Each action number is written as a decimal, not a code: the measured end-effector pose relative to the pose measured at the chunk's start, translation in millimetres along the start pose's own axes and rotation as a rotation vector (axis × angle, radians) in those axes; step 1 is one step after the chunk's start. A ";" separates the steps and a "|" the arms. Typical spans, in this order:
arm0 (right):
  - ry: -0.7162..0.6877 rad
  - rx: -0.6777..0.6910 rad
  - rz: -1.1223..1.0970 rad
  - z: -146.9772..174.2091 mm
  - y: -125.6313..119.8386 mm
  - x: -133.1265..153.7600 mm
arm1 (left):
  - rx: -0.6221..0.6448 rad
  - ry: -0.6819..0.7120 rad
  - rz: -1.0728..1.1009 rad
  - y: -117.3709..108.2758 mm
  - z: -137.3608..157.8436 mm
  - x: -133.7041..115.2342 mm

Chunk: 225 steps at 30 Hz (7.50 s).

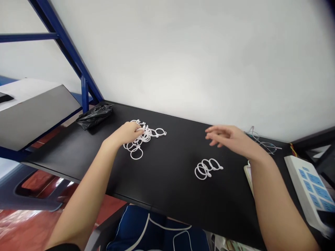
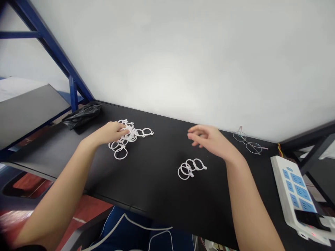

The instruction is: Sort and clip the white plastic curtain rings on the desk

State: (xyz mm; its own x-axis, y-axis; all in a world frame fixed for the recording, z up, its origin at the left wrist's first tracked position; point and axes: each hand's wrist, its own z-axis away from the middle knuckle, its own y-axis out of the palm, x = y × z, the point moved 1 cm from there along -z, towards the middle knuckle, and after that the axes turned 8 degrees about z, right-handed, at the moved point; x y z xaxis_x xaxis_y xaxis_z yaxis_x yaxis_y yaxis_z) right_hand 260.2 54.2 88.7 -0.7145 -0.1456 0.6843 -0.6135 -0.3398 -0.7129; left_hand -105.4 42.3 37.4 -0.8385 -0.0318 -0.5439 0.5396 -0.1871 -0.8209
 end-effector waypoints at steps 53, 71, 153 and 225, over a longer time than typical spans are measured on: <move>0.166 -0.444 -0.355 44.5 70.5 -53.0 | 0.141 0.835 -0.154 135.5 28.6 -119.6; -0.293 -0.588 -0.184 -31.3 128.3 -1.9 | 0.214 -0.190 1.591 99.8 -16.8 -72.9; -0.177 0.168 -0.820 4.2 165.9 24.0 | 0.382 0.456 1.003 97.0 -12.2 -62.4; -0.002 -0.351 -0.048 -13.3 83.6 -64.9 | 0.067 0.587 -0.001 104.2 45.5 -8.1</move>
State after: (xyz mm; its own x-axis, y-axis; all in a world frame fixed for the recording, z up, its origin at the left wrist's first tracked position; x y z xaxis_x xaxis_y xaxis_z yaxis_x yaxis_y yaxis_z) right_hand 250.8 47.6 -17.3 -0.6815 -0.1396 0.7184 -0.7248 -0.0067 -0.6889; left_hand -45.8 -21.5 -35.8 -0.6463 0.5134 -0.5646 0.5170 -0.2496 -0.8188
